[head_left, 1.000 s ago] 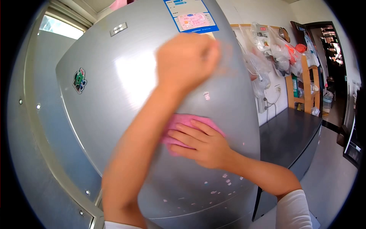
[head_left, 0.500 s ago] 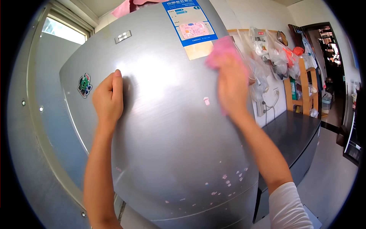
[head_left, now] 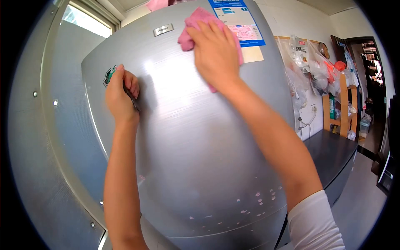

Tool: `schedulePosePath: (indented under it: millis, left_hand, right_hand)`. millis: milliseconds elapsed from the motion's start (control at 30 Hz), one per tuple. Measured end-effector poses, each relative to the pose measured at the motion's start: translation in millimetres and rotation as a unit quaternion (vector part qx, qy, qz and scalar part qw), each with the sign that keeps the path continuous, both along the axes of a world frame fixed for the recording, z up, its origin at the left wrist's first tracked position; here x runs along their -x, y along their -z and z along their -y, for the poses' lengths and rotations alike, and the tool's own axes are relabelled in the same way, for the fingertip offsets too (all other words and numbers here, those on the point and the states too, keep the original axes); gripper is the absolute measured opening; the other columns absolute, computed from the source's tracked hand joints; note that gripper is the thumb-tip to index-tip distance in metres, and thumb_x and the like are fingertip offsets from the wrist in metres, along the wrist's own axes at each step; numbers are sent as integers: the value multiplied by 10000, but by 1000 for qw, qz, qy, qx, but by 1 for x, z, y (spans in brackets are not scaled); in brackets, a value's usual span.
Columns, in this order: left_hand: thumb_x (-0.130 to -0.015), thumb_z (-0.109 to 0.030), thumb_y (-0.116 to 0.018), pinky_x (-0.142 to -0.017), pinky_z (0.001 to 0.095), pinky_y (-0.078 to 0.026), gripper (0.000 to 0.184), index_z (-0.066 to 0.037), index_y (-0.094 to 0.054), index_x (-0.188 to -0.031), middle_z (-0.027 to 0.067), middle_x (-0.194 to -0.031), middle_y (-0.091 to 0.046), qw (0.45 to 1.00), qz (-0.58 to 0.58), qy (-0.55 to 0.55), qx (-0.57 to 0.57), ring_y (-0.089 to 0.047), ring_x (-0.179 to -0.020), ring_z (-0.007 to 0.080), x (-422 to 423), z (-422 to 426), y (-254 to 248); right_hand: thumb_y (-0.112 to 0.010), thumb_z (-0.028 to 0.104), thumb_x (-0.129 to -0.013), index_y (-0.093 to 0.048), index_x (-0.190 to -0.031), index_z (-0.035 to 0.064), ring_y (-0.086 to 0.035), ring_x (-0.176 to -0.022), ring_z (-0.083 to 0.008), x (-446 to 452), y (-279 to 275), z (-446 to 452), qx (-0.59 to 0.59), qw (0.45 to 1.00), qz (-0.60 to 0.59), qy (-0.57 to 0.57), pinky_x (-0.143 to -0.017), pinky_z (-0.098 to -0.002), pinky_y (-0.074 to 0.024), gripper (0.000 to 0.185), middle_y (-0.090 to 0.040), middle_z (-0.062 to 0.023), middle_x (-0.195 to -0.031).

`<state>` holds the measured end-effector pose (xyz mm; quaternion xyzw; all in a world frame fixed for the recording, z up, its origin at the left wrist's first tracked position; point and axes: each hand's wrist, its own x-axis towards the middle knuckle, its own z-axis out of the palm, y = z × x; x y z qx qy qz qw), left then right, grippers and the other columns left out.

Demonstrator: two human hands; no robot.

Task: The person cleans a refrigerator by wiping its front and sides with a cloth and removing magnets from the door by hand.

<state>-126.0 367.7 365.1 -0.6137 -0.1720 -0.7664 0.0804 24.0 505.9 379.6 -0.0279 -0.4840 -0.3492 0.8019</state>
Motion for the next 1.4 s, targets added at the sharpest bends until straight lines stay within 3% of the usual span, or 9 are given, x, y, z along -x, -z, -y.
schedulePosePath:
  millis: [300, 367, 500, 600, 700, 833, 867, 1067, 1400]
  left_hand:
    - [-975, -351, -478, -502, 255, -299, 439, -100, -383, -628, 11, -579, -392, 998, 11, -35, 46, -361, -526, 104, -5, 5, -3]
    - [-977, -435, -472, -519, 240, -311, 491, -81, -429, -640, 1, -587, -400, 983, 11, -182, 32, -366, -546, 98, -14, 3, 0]
    - [-966, -460, -495, -529, 236, -321, 509, -59, -463, -654, -3, -592, -406, 962, -59, -268, 8, -361, -564, 97, -9, -9, -8]
    - [-965, -440, -512, -552, 233, -310, 477, -73, -454, -666, -11, -616, -418, 939, -107, -327, 16, -349, -589, 86, -32, -7, -17]
    - [-917, -398, -610, -540, 290, -358, 460, -23, -495, -677, 22, -586, -438, 918, -149, -366, -13, -386, -565, 128, -61, -16, -24]
    - [-856, -346, -669, -574, 376, -409, 400, -10, -505, -716, 142, -661, -526, 855, -283, -426, -83, -480, -585, 295, -89, -45, -26]
    - [-865, -316, -672, -543, 335, -397, 369, -13, -513, -725, 104, -632, -505, 836, -305, -441, -117, -454, -559, 212, -96, -53, -25]
    - [-865, -295, -658, -586, 384, -428, 319, -40, -511, -740, 93, -747, -530, 788, -328, -489, -182, -511, -650, 297, -123, -82, -24]
    - [-844, -268, -675, -638, 366, -403, 259, -57, -548, -763, 74, -754, -539, 733, -272, -559, -278, -527, -747, 270, -108, -95, -31]
  right_hand:
    - [-584, 131, -733, -636, -1143, 113, -538, -1155, -257, -10, 138, 24, -66, 932, 356, -14, -1029, -439, -388, 413, -608, -51, -1191]
    - [-578, 135, -784, -639, -1146, 135, -538, -1167, -254, -50, 158, -1, -4, 929, 370, 8, -1023, -443, -396, 368, -608, -58, -1198]
    - [-485, 10, -830, -640, -1116, 128, -492, -1228, -290, -127, 134, -37, 161, 970, 183, 24, -1063, -466, -319, 346, -599, -86, -1213]
    - [-466, -14, -813, -635, -1103, 126, -481, -1231, -307, -109, 135, -46, 155, 988, 21, 13, -1080, -480, -281, 364, -596, -92, -1215]
    - [-514, 8, -782, -631, -1139, 138, -500, -1222, -286, -81, 171, -18, 146, 979, 125, 64, -1064, -467, -322, 398, -587, -80, -1249]
    - [-577, 54, -755, -657, -1113, 144, -527, -1204, -258, -79, 208, 3, 122, 964, 233, 46, -1044, -445, -366, 378, -588, -63, -1266]
    - [-577, 54, -755, -657, -1113, 144, -527, -1204, -258, -80, 209, 3, 122, 964, 232, 46, -1044, -445, -366, 378, -588, -63, -1266]
    - [-590, 77, -763, -669, -1084, 140, -533, -1199, -255, -82, 212, 2, 119, 965, 231, 38, -1047, -431, -365, 336, -594, -63, -1258]
    - [-595, 90, -770, -669, -1072, 138, -535, -1196, -251, -83, 212, 4, 123, 964, 232, 31, -1049, -429, -360, 315, -594, -64, -1254]
